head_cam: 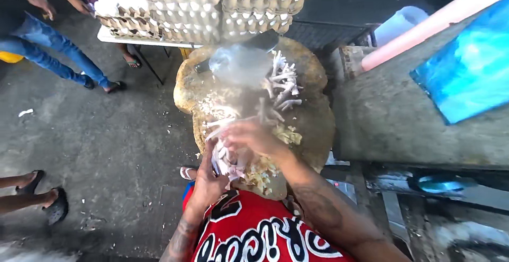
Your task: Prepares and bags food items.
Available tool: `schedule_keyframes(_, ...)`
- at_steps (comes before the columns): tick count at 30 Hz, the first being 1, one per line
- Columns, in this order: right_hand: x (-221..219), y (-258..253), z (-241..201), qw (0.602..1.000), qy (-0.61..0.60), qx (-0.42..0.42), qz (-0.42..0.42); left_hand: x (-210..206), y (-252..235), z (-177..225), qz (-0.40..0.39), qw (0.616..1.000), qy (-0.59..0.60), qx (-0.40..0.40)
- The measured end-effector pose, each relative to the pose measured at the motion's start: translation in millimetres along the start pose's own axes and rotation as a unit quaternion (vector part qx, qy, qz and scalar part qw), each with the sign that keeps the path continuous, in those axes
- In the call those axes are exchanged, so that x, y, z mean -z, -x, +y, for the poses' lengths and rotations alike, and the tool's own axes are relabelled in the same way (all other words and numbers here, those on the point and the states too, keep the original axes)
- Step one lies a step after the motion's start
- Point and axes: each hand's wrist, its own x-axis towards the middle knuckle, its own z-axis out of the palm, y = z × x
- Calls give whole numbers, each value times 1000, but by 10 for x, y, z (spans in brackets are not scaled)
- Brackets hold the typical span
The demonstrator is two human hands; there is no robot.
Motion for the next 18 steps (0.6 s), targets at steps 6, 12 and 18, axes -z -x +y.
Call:
schedule_keyframes(6, 191, -673, 220, 916, 367, -58, 149, 86, 102, -83, -30, 999, 0, -42)
schedule_keyframes(12, -54, -888, 423, 823, 558, -93, 49, 111, 10, -106, -35, 999, 0, -6)
schedule_keyframes(18, 268, -348, 392, 819, 567, 87, -16, 104, -359, 91, 30, 949, -292, 114)
